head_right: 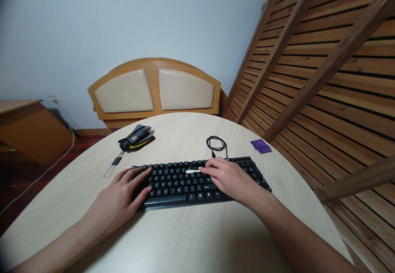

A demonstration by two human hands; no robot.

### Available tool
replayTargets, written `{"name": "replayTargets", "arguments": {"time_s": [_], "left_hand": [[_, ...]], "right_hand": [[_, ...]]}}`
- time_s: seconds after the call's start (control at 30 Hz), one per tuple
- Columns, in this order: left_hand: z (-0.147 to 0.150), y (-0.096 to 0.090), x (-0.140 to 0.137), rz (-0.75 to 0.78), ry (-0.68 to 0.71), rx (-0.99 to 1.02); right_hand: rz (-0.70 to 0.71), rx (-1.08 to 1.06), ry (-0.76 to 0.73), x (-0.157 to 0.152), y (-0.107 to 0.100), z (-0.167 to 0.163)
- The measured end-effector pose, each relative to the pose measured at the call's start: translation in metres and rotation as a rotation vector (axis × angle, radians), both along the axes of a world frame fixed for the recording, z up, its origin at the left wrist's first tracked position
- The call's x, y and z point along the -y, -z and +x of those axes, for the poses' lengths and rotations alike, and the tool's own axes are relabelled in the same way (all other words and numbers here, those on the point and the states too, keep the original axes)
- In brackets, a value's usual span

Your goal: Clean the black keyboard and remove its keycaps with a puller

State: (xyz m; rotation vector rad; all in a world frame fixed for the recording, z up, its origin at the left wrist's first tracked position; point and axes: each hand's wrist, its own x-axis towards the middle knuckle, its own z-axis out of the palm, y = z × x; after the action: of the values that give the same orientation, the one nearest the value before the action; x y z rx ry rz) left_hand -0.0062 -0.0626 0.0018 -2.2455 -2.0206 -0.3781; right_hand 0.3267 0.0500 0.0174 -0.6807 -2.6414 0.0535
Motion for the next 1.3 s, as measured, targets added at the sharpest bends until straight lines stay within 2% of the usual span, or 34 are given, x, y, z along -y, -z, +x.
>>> {"name": "replayTargets", "arguments": {"time_s": [0.23,0.57,0.97,1.3], "left_hand": [[0.0,0.001,0.001,0.014,0.023,0.003],[0.0,0.0,0.0,0.007,0.042,0.015],[0.0,0.0,0.0,0.011,0.045,0.01],[-0.001,0.001,0.0,0.014,0.052,0.029]], "right_hand": [[-0.005,-0.014,-0.027,0.005,-0.002,-0.007],[-0.062,0.021,0.008,-0.013,-0.007,0.02],[-0.01,-0.004,-0.059,-0.008,-0.003,0.009],[-0.107,-0.009,-0.022,-0.018,-0.009,0.029]]}}
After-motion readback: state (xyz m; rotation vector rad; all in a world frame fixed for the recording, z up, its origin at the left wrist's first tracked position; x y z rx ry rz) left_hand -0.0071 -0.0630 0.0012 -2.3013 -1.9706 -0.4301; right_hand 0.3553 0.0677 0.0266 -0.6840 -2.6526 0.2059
